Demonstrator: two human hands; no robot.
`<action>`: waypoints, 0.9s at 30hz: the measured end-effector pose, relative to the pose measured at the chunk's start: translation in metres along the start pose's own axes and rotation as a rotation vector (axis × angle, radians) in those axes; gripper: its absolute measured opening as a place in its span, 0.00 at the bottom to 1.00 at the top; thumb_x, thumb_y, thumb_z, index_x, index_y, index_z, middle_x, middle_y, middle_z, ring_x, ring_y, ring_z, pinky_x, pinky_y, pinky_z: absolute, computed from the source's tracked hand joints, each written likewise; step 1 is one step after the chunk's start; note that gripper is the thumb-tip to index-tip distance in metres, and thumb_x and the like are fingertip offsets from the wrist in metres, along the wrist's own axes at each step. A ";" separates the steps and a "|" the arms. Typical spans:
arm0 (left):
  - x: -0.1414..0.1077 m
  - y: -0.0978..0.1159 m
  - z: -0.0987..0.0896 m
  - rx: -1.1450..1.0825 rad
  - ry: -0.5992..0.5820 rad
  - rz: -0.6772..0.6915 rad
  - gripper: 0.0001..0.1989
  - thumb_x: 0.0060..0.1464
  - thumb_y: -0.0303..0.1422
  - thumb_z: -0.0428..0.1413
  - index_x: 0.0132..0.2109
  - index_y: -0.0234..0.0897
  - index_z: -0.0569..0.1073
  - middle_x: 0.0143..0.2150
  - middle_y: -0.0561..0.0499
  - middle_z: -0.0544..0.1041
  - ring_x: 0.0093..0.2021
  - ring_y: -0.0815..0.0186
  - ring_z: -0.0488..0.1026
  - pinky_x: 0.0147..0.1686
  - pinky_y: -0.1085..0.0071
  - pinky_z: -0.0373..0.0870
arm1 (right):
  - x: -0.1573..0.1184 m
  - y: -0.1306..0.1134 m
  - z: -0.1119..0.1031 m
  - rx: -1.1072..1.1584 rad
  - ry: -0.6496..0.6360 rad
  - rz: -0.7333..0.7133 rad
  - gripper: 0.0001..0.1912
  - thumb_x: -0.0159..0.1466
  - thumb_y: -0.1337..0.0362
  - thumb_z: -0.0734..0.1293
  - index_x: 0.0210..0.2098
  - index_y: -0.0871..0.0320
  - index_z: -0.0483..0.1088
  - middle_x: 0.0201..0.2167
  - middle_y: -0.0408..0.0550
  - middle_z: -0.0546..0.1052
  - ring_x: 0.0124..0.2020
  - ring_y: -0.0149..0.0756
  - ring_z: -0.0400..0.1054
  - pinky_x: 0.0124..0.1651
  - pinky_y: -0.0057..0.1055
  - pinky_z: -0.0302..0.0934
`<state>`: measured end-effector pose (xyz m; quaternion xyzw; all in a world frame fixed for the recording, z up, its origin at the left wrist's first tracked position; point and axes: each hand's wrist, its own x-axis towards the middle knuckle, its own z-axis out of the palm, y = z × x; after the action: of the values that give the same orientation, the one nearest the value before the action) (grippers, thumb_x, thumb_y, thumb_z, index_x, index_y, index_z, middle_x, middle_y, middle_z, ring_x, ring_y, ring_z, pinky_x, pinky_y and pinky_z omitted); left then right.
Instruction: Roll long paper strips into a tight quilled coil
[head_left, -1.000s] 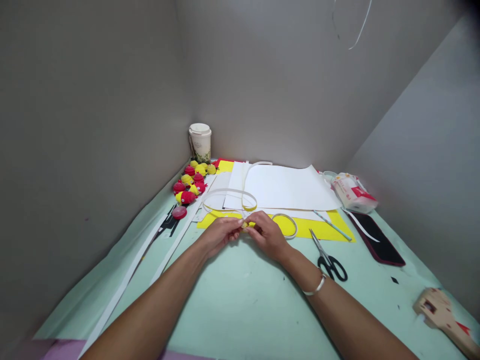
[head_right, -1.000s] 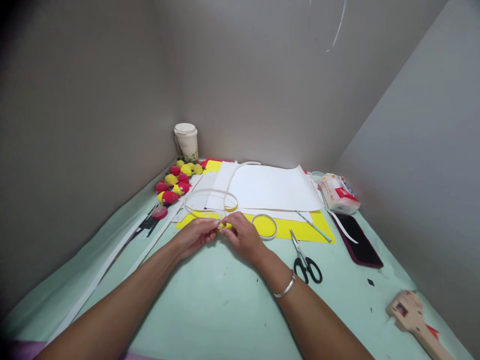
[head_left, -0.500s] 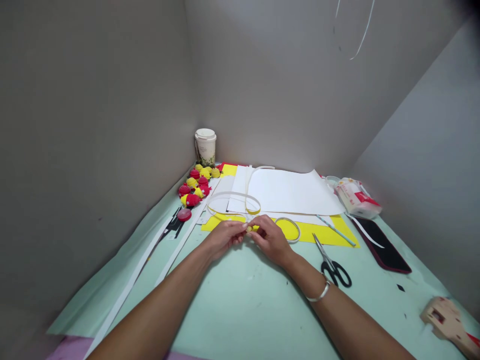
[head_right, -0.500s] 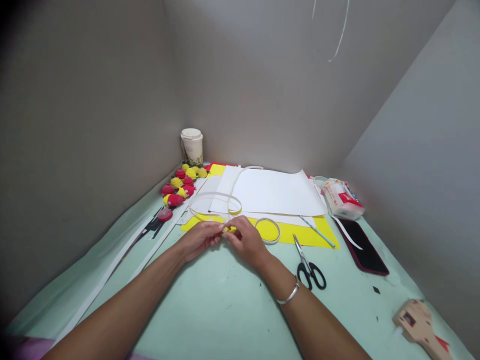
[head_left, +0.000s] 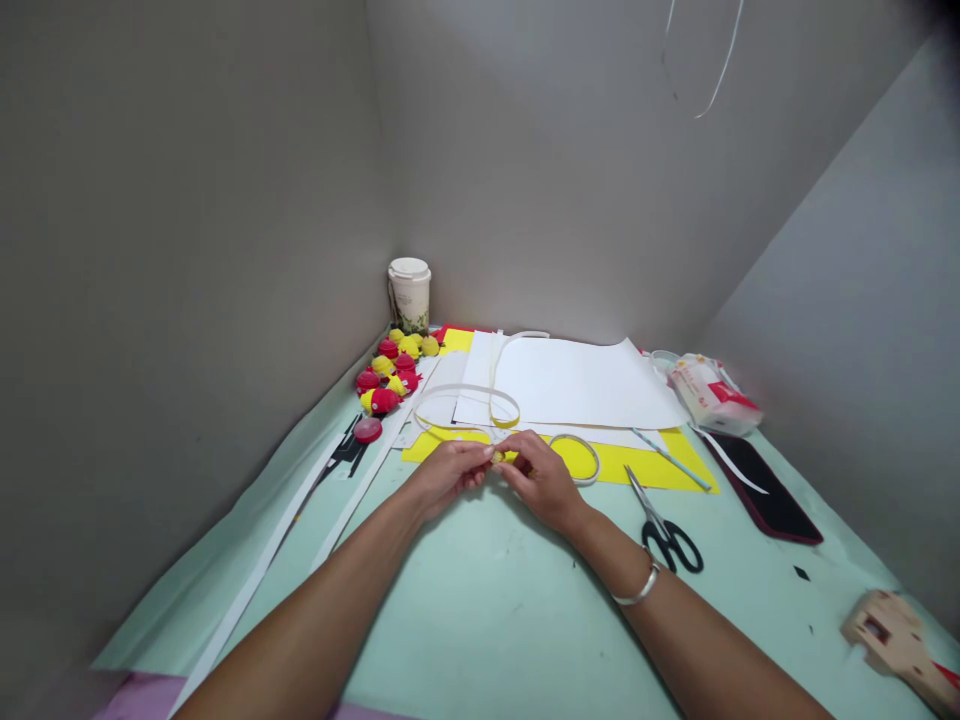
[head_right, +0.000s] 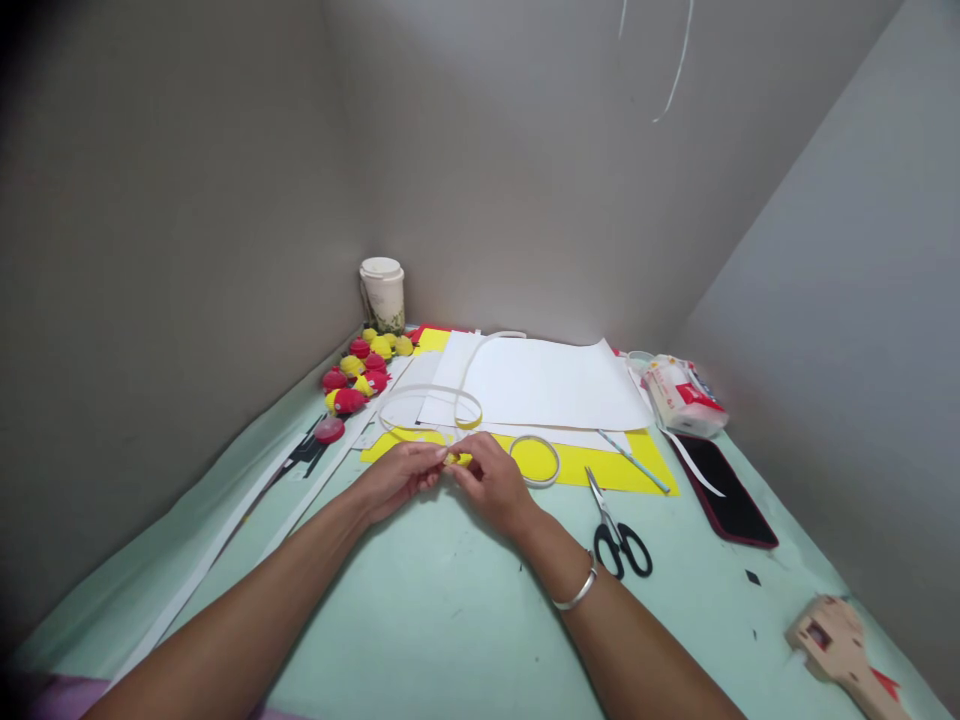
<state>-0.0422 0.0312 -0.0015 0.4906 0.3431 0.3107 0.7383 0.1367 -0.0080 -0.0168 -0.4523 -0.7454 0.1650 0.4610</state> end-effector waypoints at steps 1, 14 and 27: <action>0.000 0.000 0.000 -0.007 0.001 0.000 0.13 0.49 0.39 0.62 0.32 0.30 0.75 0.26 0.52 0.67 0.25 0.74 0.60 0.27 0.76 0.56 | 0.000 0.000 0.001 0.000 0.015 0.013 0.09 0.61 0.66 0.68 0.42 0.55 0.70 0.38 0.47 0.71 0.30 0.31 0.66 0.32 0.28 0.64; -0.002 0.002 0.002 -0.021 0.012 -0.003 0.14 0.47 0.39 0.63 0.31 0.29 0.76 0.26 0.51 0.69 0.26 0.73 0.61 0.27 0.75 0.57 | 0.000 0.000 -0.003 0.008 0.004 0.003 0.06 0.63 0.64 0.66 0.41 0.54 0.69 0.38 0.48 0.71 0.35 0.34 0.67 0.34 0.30 0.64; -0.001 0.001 0.000 -0.009 -0.011 -0.038 0.14 0.46 0.39 0.64 0.32 0.29 0.77 0.26 0.51 0.70 0.26 0.74 0.62 0.27 0.75 0.58 | 0.001 -0.001 -0.008 0.031 -0.059 0.015 0.06 0.63 0.63 0.66 0.41 0.55 0.70 0.37 0.47 0.72 0.34 0.33 0.66 0.35 0.30 0.63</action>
<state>-0.0428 0.0308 0.0001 0.4825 0.3468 0.2956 0.7480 0.1431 -0.0095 -0.0113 -0.4457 -0.7525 0.1933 0.4446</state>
